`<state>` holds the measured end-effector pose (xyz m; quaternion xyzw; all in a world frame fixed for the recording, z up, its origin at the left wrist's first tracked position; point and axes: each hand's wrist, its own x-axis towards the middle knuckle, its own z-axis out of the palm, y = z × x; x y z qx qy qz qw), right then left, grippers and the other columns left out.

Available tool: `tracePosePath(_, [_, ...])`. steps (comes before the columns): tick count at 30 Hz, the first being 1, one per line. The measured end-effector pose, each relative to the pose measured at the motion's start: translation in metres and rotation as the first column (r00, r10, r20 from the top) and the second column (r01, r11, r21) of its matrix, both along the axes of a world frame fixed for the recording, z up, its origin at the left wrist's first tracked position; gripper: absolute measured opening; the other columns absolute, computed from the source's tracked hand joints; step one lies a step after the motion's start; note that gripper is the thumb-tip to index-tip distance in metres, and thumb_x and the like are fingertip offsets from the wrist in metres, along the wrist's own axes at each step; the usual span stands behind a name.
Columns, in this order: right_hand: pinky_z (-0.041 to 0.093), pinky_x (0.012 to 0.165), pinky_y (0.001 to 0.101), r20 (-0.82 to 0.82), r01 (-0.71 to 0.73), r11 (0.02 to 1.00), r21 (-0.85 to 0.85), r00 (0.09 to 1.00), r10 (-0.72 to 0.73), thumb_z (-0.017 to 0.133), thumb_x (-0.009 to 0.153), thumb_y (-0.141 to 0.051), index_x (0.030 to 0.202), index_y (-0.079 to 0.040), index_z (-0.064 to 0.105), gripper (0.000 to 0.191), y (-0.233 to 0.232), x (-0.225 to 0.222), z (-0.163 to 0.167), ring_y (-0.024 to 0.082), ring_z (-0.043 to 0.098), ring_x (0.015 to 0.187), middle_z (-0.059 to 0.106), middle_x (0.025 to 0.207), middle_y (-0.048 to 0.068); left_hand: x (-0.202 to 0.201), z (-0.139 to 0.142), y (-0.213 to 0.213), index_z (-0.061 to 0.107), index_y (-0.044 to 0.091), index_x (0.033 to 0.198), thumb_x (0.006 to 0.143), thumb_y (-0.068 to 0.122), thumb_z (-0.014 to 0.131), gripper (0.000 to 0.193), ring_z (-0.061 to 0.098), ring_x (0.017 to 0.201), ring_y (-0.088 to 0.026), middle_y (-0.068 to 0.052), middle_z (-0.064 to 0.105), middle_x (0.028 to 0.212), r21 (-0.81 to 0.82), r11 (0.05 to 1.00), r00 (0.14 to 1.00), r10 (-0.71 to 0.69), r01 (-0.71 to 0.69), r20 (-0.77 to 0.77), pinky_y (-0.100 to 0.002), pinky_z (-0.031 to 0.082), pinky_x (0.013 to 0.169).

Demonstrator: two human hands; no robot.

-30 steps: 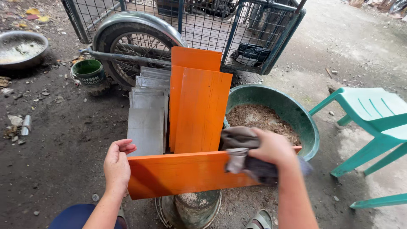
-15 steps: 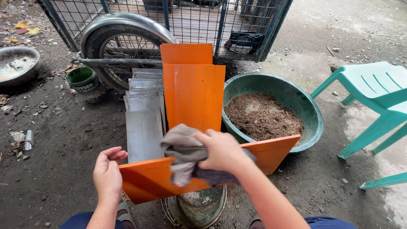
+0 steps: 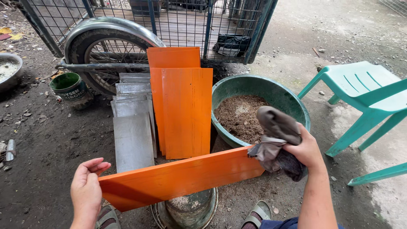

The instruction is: The person wipes the surface of several orange and grey rectangular boards using a cloth. They handle the boards one at a time, wiping both sides and edges, then placing them back in a stack.

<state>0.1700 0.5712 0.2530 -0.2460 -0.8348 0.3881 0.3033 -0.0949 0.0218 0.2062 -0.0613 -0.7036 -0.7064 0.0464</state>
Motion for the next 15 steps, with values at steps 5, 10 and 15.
tracePosePath(5, [0.049,0.106,0.0377,-0.583,-0.264,0.866,-0.425,0.811,-0.039,0.071,0.085,-0.029,0.145,-0.003,0.054,0.067,0.011,-0.003,-0.051,0.022,0.063,0.122,0.066,0.135,0.009,-0.011,-0.01,-0.005,0.061,-0.001,0.119,0.091,-0.014,0.029,0.045,0.066,0.112,-0.019,-0.014,0.067,0.114,-0.018,0.999,1.0,0.028,-0.028,-0.004,-0.034,0.049,0.103])
tracePosePath(10, [0.054,0.102,0.041,-0.468,-0.292,0.588,-0.754,0.868,-0.169,0.064,0.092,-0.05,0.145,-0.002,0.054,0.073,0.016,-0.009,-0.111,0.027,0.065,0.12,0.064,0.134,0.018,-0.023,-0.026,-0.008,0.061,-0.003,0.119,0.093,-0.014,0.029,0.043,0.066,0.111,-0.02,-0.014,0.067,0.114,-0.005,0.999,0.997,0.05,-0.051,-0.062,-0.034,0.051,0.104])
tracePosePath(15, [0.049,0.103,0.0402,-0.254,-0.127,0.725,-0.677,0.965,-0.068,0.076,0.067,-0.024,0.154,-0.017,0.036,0.097,0.001,-0.011,-0.192,0.024,0.059,0.123,0.057,0.142,0.01,-0.038,-0.036,-0.011,0.062,-0.003,0.118,0.095,-0.014,0.028,0.042,0.067,0.109,-0.021,-0.015,0.067,0.112,-0.015,0.996,0.996,0.082,-0.083,-0.037,-0.034,0.052,0.102])
